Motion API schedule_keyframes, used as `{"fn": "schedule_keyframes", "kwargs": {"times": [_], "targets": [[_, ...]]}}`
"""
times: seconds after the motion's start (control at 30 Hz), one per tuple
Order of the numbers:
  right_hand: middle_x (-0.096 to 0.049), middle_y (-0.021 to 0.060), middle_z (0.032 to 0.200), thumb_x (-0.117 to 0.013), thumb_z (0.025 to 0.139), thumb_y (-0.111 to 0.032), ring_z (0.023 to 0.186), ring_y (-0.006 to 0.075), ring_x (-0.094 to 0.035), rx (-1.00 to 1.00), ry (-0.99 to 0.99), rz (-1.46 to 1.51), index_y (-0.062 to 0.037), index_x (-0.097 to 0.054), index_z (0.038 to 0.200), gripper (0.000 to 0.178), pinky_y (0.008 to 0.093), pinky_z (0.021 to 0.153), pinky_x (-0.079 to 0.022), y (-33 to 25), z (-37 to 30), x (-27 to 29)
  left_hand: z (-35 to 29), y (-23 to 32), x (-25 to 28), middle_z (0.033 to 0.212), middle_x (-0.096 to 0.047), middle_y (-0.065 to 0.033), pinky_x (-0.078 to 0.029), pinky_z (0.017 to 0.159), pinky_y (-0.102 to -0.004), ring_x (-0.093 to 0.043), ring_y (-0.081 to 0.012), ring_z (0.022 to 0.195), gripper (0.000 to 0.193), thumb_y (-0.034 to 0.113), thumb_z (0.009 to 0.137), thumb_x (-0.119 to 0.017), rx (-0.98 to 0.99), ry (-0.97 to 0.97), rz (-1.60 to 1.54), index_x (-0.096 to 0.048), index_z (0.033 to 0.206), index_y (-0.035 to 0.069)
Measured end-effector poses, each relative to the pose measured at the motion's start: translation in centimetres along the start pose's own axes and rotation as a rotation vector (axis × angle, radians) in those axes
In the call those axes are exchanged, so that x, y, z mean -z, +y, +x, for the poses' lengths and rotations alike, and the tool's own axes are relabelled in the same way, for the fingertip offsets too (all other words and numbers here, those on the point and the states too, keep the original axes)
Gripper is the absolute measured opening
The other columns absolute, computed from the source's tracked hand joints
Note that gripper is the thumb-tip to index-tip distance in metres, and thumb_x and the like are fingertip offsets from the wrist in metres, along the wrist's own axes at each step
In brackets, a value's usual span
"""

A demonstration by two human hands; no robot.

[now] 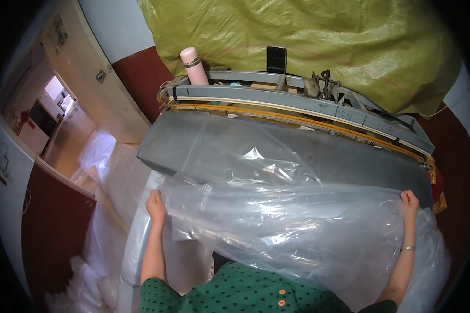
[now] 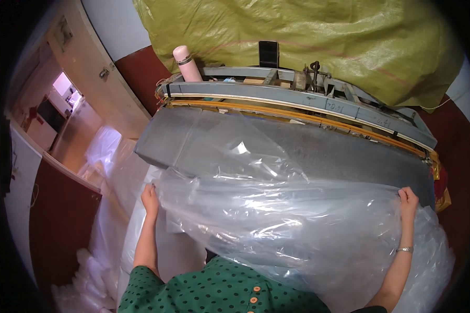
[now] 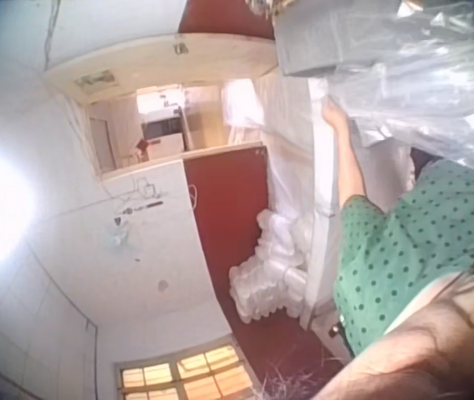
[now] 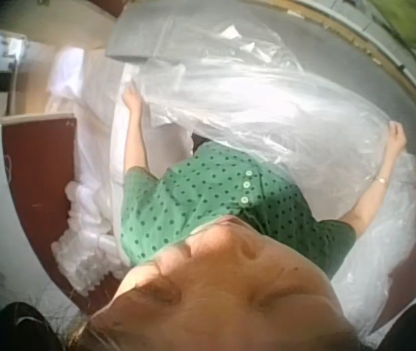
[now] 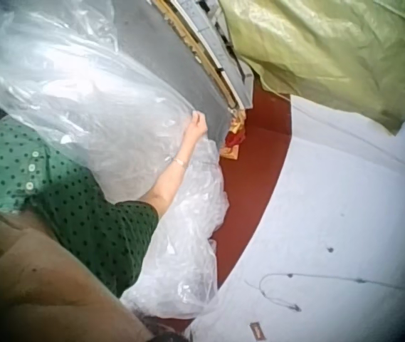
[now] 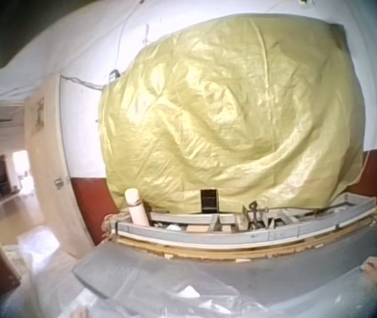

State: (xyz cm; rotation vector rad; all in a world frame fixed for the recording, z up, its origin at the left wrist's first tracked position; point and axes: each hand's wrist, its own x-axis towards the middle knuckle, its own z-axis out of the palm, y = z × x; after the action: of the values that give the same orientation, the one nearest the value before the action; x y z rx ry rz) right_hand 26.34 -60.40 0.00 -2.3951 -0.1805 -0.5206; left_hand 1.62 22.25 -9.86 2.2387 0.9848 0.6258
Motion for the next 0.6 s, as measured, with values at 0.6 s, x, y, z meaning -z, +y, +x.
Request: {"fn": "schedule_keyframes", "kwargs": {"times": [0.6], "targets": [[-0.039,-0.0015,0.058,-0.055,0.084,-0.014,0.056,0.0061,-0.035,-0.022,0.086,-0.015,-0.002,-0.052,0.075,0.015,0.0223,0.05,-0.032,2.0,-0.7,-0.7,-0.7,22.5,0.4,0.1,-0.059,-0.0067,-0.037,0.089,-0.0366,-0.05,-0.0252,0.103,0.034,0.024,0.072,-0.068,-0.999,-0.628,0.002,-0.059,0.098,0.004]]}}
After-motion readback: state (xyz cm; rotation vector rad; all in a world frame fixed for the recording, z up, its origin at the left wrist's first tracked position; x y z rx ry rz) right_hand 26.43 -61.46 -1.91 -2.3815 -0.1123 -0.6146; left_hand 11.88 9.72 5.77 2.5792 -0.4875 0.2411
